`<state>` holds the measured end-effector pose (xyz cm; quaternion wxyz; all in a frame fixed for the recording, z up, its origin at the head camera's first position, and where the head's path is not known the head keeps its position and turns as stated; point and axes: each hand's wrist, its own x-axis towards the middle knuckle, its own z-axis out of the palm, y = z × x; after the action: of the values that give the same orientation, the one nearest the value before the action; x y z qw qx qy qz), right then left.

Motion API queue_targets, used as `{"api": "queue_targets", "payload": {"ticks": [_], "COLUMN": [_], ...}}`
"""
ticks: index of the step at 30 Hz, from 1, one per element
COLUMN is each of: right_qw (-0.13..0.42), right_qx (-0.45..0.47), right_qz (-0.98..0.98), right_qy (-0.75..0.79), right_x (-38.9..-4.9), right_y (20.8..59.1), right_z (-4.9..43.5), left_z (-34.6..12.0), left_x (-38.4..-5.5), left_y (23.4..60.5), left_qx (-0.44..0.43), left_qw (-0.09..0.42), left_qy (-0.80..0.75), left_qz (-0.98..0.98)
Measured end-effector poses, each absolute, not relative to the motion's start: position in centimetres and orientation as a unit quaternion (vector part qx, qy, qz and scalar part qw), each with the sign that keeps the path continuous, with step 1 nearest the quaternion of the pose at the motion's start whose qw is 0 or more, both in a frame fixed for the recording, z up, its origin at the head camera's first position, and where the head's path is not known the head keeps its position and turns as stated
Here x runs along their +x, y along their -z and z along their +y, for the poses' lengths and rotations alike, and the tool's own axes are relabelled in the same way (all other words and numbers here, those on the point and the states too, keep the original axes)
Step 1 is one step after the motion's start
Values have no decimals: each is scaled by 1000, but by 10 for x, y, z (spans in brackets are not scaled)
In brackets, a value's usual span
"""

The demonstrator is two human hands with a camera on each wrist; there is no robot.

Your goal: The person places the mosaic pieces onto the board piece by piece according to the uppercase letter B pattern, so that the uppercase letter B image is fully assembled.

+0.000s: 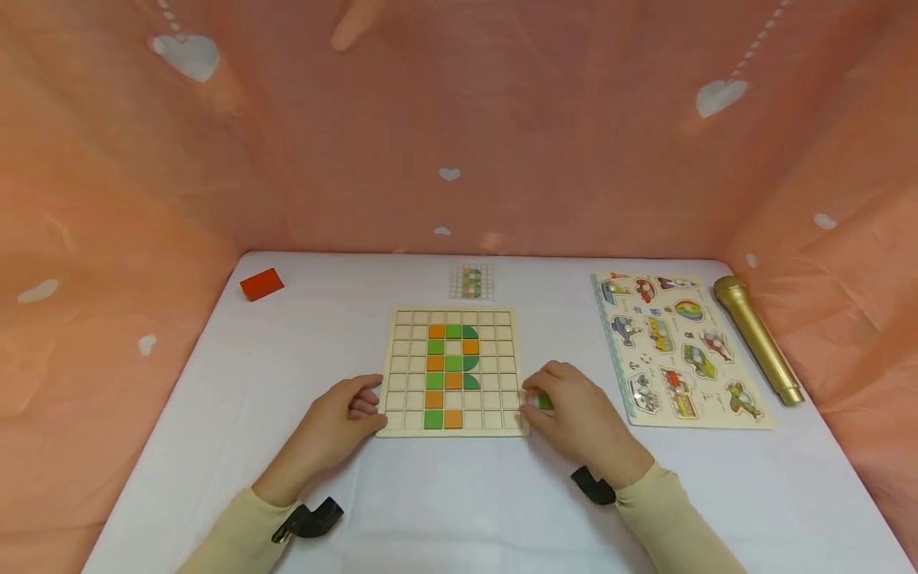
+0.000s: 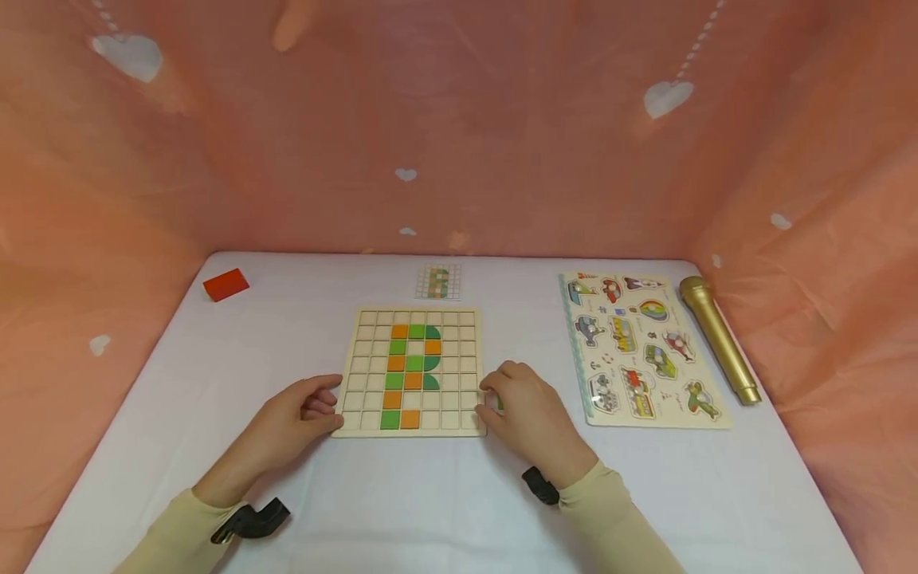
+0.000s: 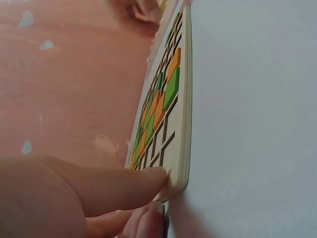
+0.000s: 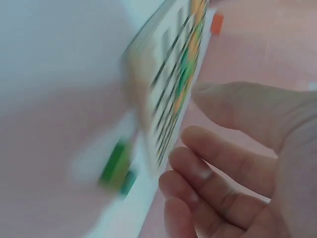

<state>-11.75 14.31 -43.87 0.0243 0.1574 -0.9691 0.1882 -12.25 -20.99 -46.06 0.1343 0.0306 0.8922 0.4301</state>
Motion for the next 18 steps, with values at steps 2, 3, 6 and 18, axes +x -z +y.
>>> {"api": "queue_targets", "payload": {"ticks": [2,3,6,18], "right_qw": [24,25,24,16], "right_qx": [141,137,133,131], "right_qz": [-972,-973,-973,-972], "right_qy": [-187,-187,-189,-195], "right_x": [-115,-114,-113,-120], "right_y": [441,441,443,450], "right_z": [155,161,172,185], "left_z": [-211,-211,-213,-213], "left_x": [-124,-125,-124,-126], "left_y": [462,462,463,463], "left_qx": [30,30,29,24], "left_qw": [135,135,133,140], "left_qy": [-433,-434,-435,-447], "left_qz": [891,890,890,883]}}
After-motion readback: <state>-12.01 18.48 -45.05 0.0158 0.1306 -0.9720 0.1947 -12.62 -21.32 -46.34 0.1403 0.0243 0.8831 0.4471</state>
